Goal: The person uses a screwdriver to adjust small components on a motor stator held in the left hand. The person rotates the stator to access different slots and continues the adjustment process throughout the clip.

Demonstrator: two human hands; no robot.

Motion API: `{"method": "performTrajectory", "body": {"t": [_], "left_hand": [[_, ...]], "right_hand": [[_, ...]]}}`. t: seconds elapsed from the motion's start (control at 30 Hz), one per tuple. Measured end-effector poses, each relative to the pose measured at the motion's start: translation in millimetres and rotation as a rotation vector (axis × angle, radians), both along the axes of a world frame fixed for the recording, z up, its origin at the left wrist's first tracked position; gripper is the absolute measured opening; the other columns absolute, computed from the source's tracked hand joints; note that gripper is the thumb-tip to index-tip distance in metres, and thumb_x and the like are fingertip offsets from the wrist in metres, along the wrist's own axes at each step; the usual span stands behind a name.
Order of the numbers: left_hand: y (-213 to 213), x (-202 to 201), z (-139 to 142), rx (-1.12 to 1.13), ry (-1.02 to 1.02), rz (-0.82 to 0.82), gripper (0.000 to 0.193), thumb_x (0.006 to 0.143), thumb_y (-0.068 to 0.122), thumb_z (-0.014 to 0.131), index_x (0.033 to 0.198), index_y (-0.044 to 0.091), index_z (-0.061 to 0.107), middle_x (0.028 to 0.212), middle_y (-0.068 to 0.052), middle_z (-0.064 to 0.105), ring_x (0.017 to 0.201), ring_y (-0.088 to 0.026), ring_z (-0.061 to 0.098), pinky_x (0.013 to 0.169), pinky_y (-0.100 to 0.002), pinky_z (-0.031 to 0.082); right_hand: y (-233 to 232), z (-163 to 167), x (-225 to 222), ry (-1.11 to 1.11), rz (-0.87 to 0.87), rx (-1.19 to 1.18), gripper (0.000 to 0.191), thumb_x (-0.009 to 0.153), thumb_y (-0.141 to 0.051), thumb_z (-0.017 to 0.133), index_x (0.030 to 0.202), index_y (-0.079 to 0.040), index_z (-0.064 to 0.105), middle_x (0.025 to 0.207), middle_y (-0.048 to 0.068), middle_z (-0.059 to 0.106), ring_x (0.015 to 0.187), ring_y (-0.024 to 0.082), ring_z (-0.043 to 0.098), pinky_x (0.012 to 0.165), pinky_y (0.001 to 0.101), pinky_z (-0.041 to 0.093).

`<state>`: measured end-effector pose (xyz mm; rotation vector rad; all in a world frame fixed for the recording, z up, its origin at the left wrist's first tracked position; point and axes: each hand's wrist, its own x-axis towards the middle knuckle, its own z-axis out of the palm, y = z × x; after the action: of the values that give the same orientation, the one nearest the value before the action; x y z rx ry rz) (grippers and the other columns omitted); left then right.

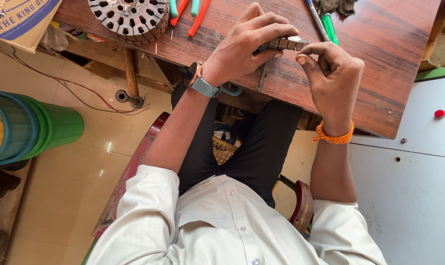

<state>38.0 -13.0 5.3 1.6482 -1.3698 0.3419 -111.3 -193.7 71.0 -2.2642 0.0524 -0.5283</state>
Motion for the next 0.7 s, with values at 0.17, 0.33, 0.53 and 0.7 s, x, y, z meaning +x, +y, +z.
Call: {"method": "performTrajectory", "body": {"t": [0.17, 0.33, 0.53, 0.7], "left_hand": [[2.0, 3.4, -2.5, -0.028, 0.005, -0.025, 0.047, 0.092, 0.014, 0.087, 0.134, 0.016, 0.066, 0.129, -0.004, 0.064, 0.115, -0.027, 0.055, 0.101, -0.039, 0.052], [8.3, 6.2, 2.1, -0.045, 0.065, -0.094, 0.051, 0.091, 0.011, 0.084, 0.137, 0.014, 0.063, 0.128, -0.004, 0.063, 0.118, -0.026, 0.056, 0.105, -0.040, 0.052], [18.3, -19.4, 0.4, -0.014, -0.282, 0.161, 0.044, 0.093, 0.014, 0.080, 0.135, 0.024, 0.068, 0.149, 0.000, 0.048, 0.135, -0.024, 0.043, 0.111, -0.042, 0.043], [17.3, -27.9, -14.5, -0.044, -0.387, 0.215, 0.025, 0.091, 0.017, 0.080, 0.113, 0.024, 0.070, 0.159, 0.003, 0.040, 0.142, -0.021, 0.039, 0.112, -0.041, 0.038]], "right_hand": [[14.4, -17.1, 0.2, -0.023, 0.064, -0.025, 0.007, 0.099, 0.003, 0.076, 0.105, -0.001, 0.075, 0.076, -0.002, 0.062, 0.058, 0.003, 0.041, 0.051, 0.0247, 0.029], [31.8, -31.2, -4.5, 0.001, 0.023, -0.002, 0.007, 0.098, 0.004, 0.074, 0.104, 0.000, 0.071, 0.068, 0.005, 0.046, 0.059, 0.006, 0.036, 0.055, 0.0269, 0.032], [39.2, -37.4, -14.5, -0.043, -0.014, 0.058, 0.008, 0.096, 0.004, 0.075, 0.102, 0.001, 0.071, 0.069, 0.002, 0.049, 0.057, 0.006, 0.035, 0.053, 0.0269, 0.029], [42.9, -37.8, -25.0, -0.009, 0.022, 0.109, 0.008, 0.096, 0.003, 0.076, 0.102, -0.001, 0.073, 0.065, 0.000, 0.042, 0.058, 0.006, 0.034, 0.053, 0.0264, 0.029]]}}
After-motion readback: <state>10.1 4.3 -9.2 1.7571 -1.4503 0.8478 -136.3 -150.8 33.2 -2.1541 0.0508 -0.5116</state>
